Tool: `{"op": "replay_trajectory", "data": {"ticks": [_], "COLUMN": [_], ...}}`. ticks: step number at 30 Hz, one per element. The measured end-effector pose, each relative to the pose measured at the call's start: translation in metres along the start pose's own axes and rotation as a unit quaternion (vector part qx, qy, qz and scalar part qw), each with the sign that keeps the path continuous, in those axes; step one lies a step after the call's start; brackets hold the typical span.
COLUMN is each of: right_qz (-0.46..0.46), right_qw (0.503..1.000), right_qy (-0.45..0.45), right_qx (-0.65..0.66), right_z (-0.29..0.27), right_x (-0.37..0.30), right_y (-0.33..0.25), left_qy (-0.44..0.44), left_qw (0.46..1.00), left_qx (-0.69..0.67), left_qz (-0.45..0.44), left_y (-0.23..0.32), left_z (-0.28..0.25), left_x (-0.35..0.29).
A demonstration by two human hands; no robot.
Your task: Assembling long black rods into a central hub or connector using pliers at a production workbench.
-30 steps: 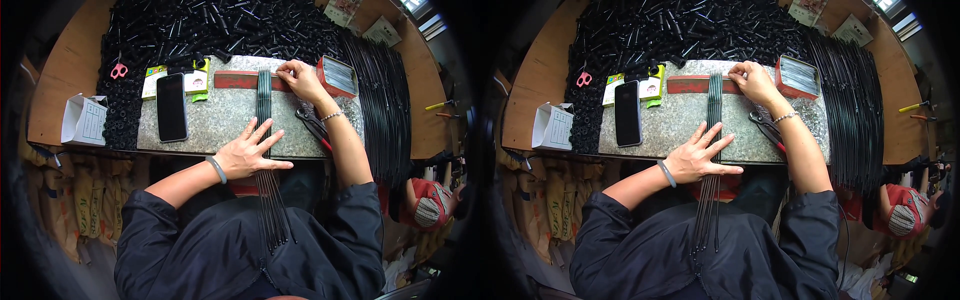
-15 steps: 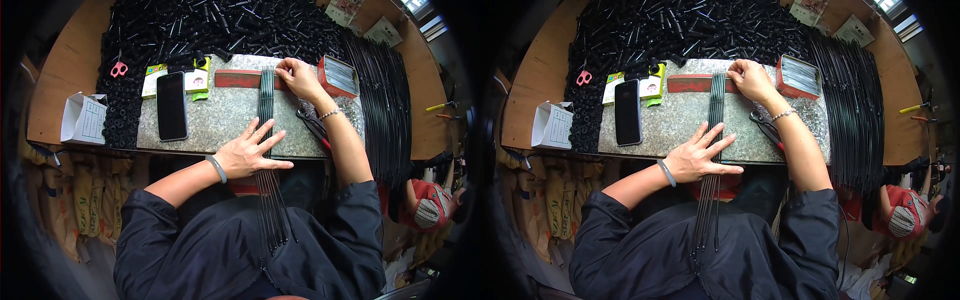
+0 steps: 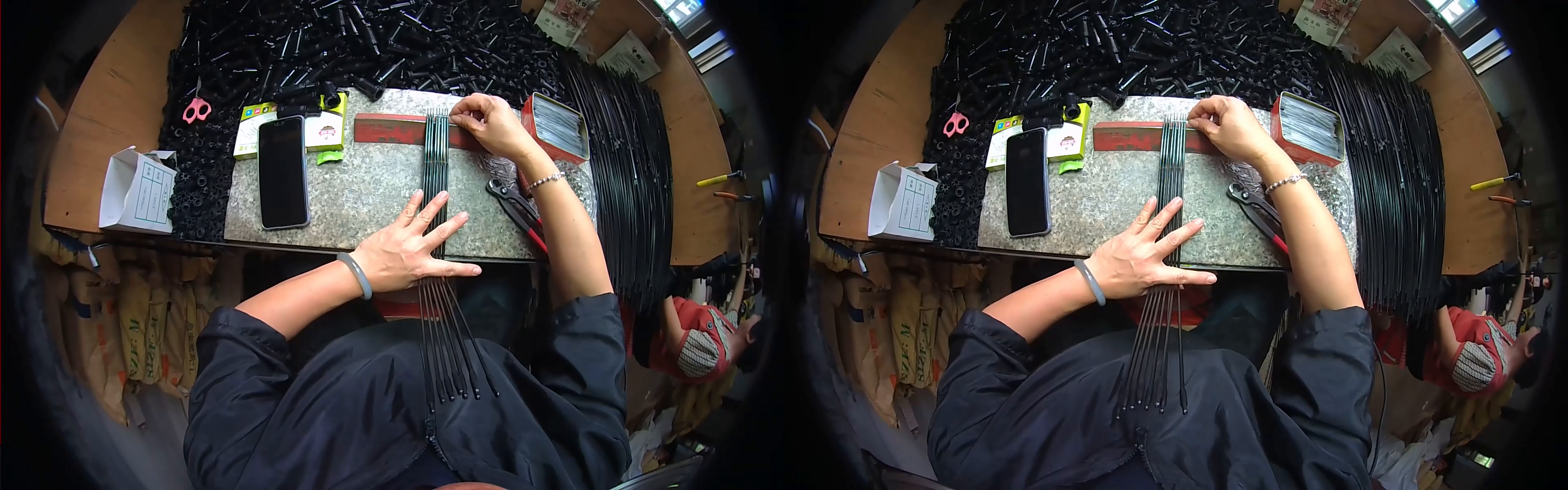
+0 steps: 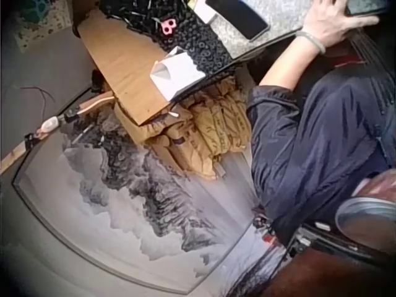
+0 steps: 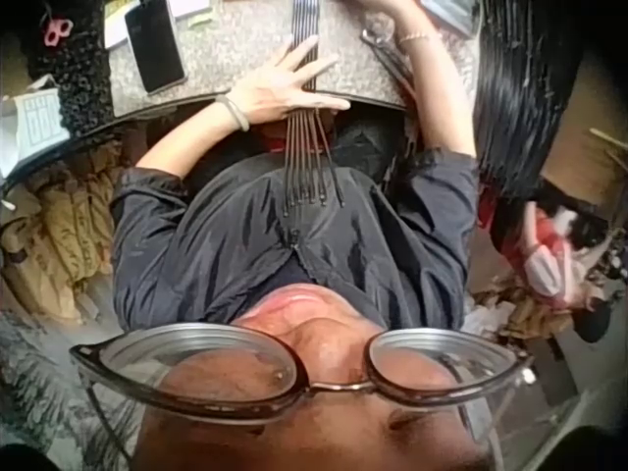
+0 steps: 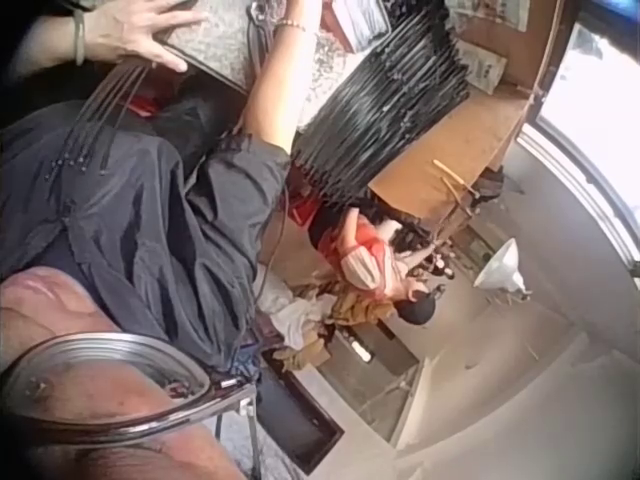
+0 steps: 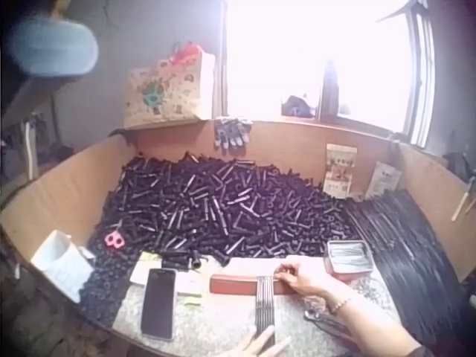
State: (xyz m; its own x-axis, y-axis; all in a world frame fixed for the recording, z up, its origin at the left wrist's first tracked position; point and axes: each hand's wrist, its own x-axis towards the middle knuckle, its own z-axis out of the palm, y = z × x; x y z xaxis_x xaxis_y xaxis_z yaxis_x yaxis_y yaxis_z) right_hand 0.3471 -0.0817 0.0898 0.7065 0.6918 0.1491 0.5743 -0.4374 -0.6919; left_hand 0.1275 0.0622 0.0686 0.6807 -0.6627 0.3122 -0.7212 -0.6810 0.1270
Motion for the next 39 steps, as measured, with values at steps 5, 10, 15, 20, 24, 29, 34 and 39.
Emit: {"op": "replay_trajectory", "data": {"ticks": [5,10,15,20,24,29,34,39], "right_qz": [0.001,0.022,-0.045,-0.033,-0.065,-0.055,-0.089,0.070], "right_qw": [1.000,0.999,0.999,0.999,0.998,0.998,0.994,0.964], "right_qy": [-0.006,-0.025,-0.003,-0.018,-0.012,-0.015,0.054,0.116], "right_qx": [-0.010,0.004,-0.018,-0.006,-0.015,-0.006,-0.022,-0.230], "right_z": [0.000,-0.002,-0.001,0.001,0.004,0.009,0.006,-0.089], "right_x": [0.002,0.003,0.004,0.004,0.008,0.011,0.009,-0.026], "right_y": [-0.004,-0.004,-0.001,-0.007,-0.002,-0.006,-0.012,0.006], "left_qy": [-0.002,0.003,0.005,0.006,0.009,0.013,0.012,0.016], "left_qw": [1.000,1.000,1.000,1.000,1.000,1.000,1.000,0.999], "left_qx": [-0.001,-0.010,-0.007,-0.013,-0.010,-0.014,-0.021,-0.020], "left_qz": [-0.006,-0.013,-0.010,-0.012,-0.016,-0.019,-0.019,-0.025], "left_y": [0.000,0.000,0.000,-0.001,-0.001,-0.002,-0.001,0.001], "left_z": [0.000,-0.001,0.001,0.000,-0.001,0.001,-0.002,-0.002], "left_x": [0.000,0.000,0.000,0.000,0.001,0.000,0.002,-0.002]}}
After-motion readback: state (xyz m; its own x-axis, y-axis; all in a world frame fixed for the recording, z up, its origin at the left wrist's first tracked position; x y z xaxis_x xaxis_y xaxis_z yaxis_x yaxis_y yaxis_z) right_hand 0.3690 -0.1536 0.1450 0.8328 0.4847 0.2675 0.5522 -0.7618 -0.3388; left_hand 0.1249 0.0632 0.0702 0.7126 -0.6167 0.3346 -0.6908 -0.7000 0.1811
